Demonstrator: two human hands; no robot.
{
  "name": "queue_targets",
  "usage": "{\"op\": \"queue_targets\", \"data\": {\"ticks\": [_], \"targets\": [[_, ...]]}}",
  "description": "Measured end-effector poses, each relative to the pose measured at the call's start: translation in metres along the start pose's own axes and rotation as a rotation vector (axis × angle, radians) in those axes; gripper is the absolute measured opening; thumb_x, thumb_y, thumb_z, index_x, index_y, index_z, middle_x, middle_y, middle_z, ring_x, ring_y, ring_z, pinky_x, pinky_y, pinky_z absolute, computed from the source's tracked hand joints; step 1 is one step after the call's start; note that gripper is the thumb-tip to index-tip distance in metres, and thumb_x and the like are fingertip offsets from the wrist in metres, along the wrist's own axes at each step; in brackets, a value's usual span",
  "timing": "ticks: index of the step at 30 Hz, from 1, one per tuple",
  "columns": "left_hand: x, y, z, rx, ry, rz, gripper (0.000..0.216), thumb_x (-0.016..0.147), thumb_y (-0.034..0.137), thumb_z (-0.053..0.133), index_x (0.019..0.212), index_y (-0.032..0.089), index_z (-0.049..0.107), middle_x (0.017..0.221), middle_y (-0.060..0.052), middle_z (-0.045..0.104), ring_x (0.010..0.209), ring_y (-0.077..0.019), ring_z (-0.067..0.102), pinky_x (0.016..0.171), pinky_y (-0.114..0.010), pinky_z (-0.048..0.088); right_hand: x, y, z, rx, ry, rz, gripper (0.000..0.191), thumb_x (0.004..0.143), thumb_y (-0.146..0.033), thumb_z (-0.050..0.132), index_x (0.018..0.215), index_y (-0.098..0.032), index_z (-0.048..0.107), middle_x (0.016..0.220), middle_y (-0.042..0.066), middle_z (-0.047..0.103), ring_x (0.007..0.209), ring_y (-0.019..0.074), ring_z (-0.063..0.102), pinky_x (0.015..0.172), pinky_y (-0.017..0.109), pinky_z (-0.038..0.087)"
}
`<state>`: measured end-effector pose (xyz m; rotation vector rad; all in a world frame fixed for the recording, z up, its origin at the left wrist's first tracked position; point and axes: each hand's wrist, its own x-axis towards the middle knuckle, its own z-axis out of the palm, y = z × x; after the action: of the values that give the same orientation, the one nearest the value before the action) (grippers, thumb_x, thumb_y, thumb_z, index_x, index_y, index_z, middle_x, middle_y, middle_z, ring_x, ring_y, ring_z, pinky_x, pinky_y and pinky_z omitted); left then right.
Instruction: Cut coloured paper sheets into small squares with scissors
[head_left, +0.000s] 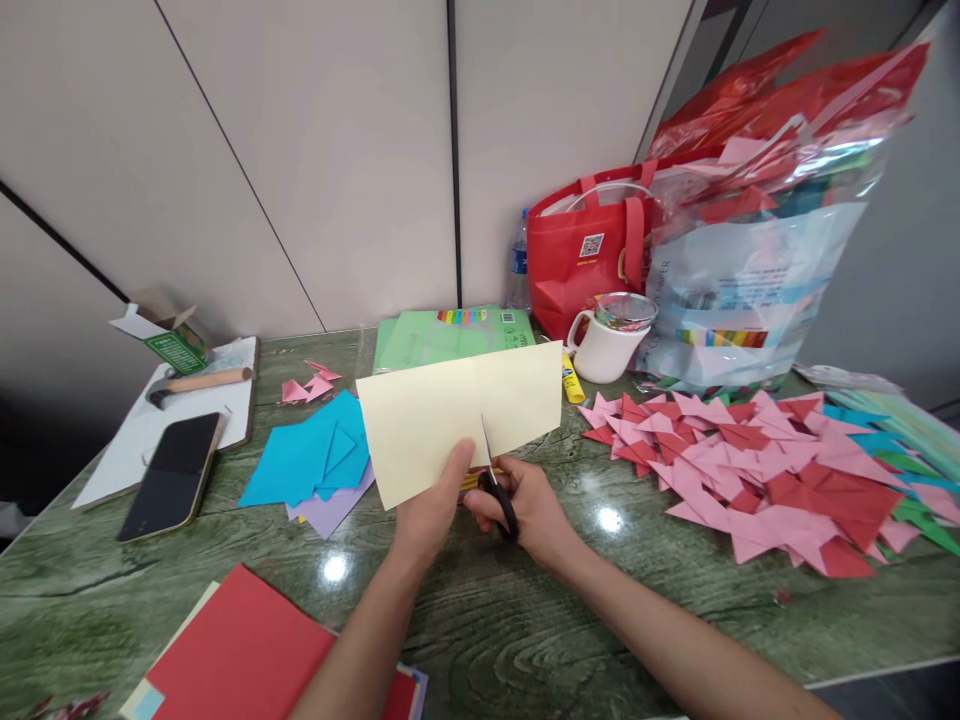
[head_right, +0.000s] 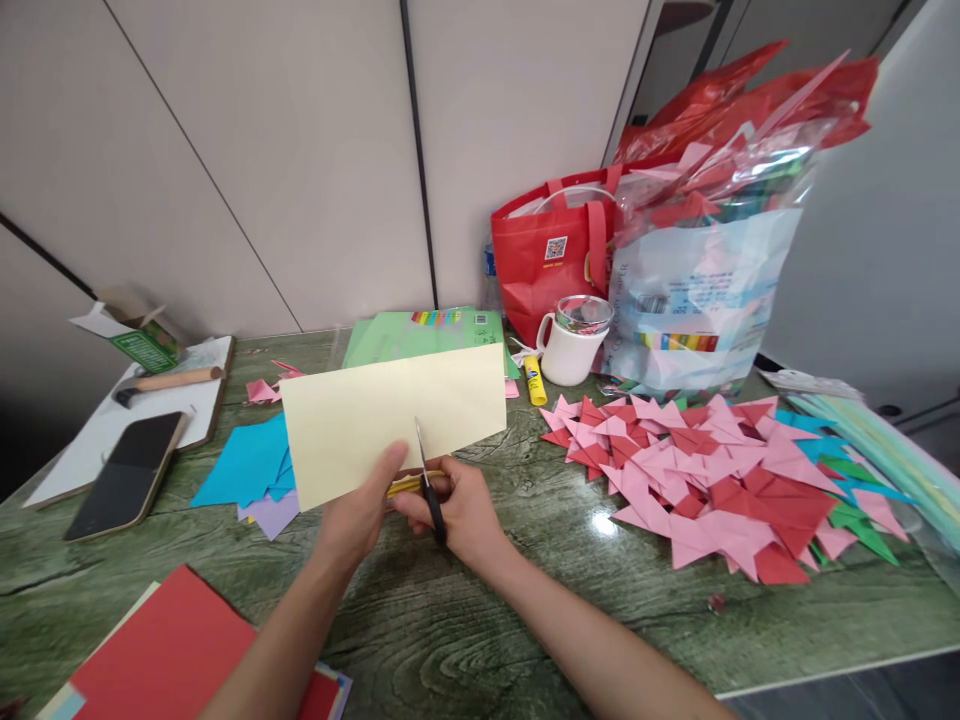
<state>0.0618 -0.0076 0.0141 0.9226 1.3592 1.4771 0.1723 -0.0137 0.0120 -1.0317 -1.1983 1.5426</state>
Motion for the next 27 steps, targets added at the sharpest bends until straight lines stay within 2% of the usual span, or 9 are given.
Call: {"op": "queue_targets", "data": {"ticks": [6,13,22,27], "targets": [[-0.002,-0.001,0.001,0.068,-0.029,0.032,0.039,0.062,0.042,0.067,0.093,0.018,0.064,0.104,-0.008,0.063,0.102,-0.0215,0.055,0.095,-0.034,0.038,0.001,-0.003,-0.004,-0.029,-0.046,-0.072,0.038,0.055,-0.043,0.073,0.072,-0.016,0.051,0.053,-0.003,0.055,0.049,0.0121,0.051,0.049,0.024,0.044],[-0.003,-0.001,0.003,-0.004,-0.02,0.016,0.042,0.062,0.038,0.069,0.098,0.019,0.063,0.099,-0.007,0.065,0.097,-0.0215,0.057,0.091,-0.034,0.041,0.001,-0.003,-0.004,-0.04,0.003,-0.068,0.04,0.054,-0.045,0.073,0.073,-0.017,0.052,0.051,-0.004,0.052,0.045,0.0112,0.047,0.046,0.024,0.042],[-0.004,0.003,0.006,-0.095,-0.014,-0.079,0.043,0.06,0.035,0.07,0.099,0.018,0.061,0.108,-0.009,0.061,0.1,-0.0219,0.056,0.088,-0.033,0.043,0.001,-0.002,-0.003,-0.035,0.009,-0.068,0.038,0.055,-0.044,0.072,0.072,-0.016,0.054,0.052,-0.003,0.054,0.043,0.0103,0.045,0.043,0.023,0.04],[-0.005,0.01,0.009,-0.151,-0.037,-0.128,0.05,0.06,0.033,0.07,0.106,0.017,0.057,0.111,-0.009,0.059,0.096,-0.0219,0.057,0.085,-0.034,0.045,0.001,-0.002,-0.004,-0.014,0.007,-0.07,0.035,0.056,-0.039,0.073,0.075,-0.014,0.056,0.052,-0.003,0.054,0.043,0.009,0.044,0.042,0.021,0.039]]}}
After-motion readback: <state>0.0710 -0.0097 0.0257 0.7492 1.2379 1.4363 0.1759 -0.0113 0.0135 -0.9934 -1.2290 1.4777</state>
